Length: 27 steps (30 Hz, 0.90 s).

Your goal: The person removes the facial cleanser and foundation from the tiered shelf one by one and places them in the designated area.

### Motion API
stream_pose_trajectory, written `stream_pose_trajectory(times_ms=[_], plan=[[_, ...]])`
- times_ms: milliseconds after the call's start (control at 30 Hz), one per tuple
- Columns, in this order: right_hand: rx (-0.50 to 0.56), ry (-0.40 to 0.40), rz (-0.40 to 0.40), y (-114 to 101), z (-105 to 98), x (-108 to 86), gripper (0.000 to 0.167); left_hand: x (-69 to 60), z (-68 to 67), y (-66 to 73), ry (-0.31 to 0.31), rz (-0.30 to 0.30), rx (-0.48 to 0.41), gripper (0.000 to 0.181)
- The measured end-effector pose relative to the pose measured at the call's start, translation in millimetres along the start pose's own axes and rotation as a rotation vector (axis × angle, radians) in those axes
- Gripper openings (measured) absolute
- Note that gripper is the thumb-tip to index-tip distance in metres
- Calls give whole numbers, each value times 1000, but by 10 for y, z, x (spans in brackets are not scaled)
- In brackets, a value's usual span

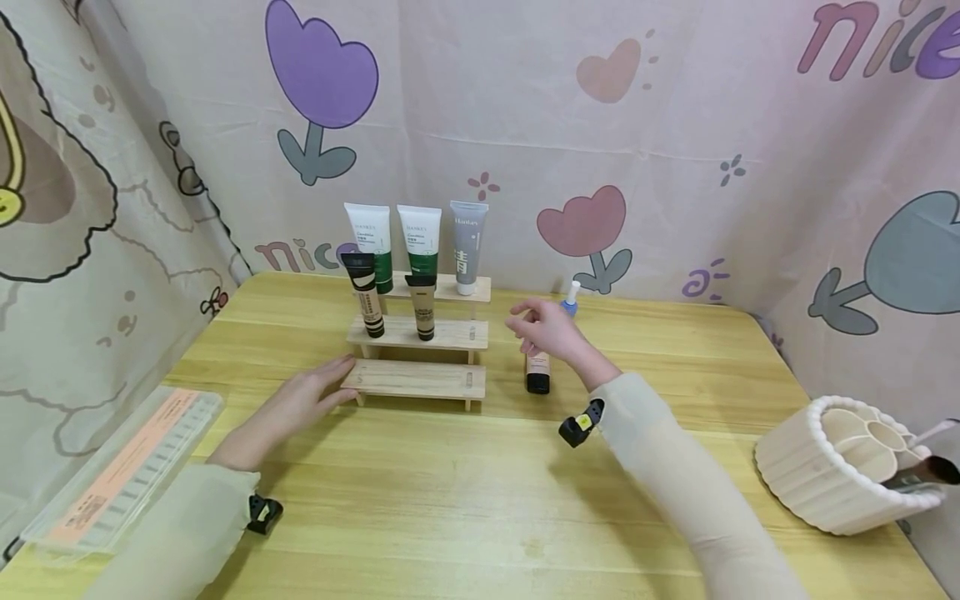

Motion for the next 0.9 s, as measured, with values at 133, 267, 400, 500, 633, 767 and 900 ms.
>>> stream_pose_trajectory(times_ms=[133,267,400,500,633,767,900], plan=[[4,-35,-57,-173,203,61,30,-3,-11,11,13,7,2,55],[28,-49,-90,-276,407,133,31,-3,-11,15,24,14,3,54],[89,-46,-88,-339,590,192,33,-3,-8,21,28,18,4,54],[134,-28,-82,-355,695,244,33,-9,-6,29,28,20,0,54],[162,-8,-84,-376,788,299,32,-16,-8,29,25,19,0,54],[156,15,-93,-407,838,316,32,-16,-7,28,18,15,1,54],[148,33,-89,-417,870,332,33,-15,-1,28,18,14,-2,55]])
Point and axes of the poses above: each hand's wrist, its own x-axis towards the middle knuckle, its own z-axis out of the palm, y = z × x, the point moved 1 cm from there along x, towards the middle knuckle, and after that the axes turned 10 degrees about x, right-handed, at the moved point
